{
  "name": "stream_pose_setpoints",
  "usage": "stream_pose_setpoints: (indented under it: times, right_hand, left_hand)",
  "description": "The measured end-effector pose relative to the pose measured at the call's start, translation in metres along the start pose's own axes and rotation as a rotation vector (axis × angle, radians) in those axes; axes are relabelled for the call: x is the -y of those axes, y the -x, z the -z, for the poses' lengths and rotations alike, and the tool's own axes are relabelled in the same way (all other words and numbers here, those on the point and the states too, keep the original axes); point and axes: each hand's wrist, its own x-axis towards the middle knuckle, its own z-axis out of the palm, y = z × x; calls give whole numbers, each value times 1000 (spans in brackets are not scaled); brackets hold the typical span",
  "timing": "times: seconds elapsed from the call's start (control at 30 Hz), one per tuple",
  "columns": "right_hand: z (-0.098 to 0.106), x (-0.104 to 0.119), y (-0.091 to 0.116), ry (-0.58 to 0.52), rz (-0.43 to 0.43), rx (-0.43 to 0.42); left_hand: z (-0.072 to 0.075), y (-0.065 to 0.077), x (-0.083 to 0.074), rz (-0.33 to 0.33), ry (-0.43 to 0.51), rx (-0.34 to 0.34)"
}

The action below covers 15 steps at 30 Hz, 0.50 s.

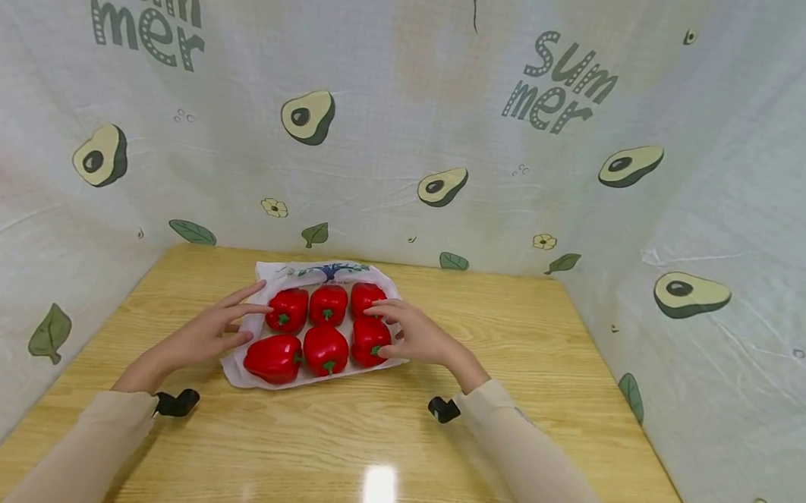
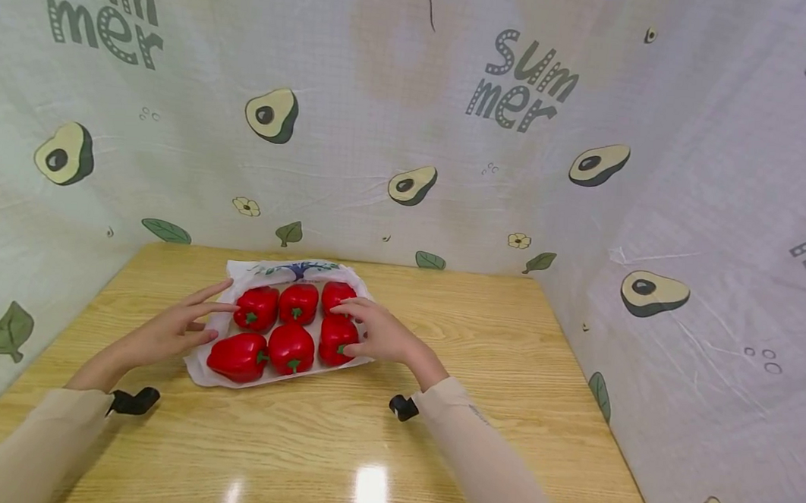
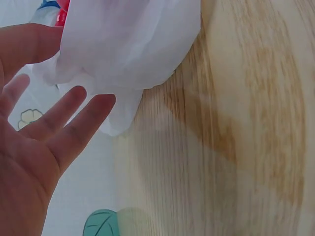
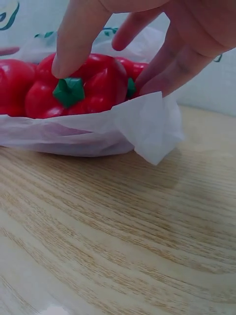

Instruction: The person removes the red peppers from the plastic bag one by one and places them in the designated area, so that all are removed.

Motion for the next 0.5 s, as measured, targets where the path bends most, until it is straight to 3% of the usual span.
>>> stream_pose_setpoints:
  times: [0.5]
  right_hand:
    - [-7, -2, -3, 50, -30, 127]
  left_hand:
    - [-4, -2, 2, -16, -24, 22]
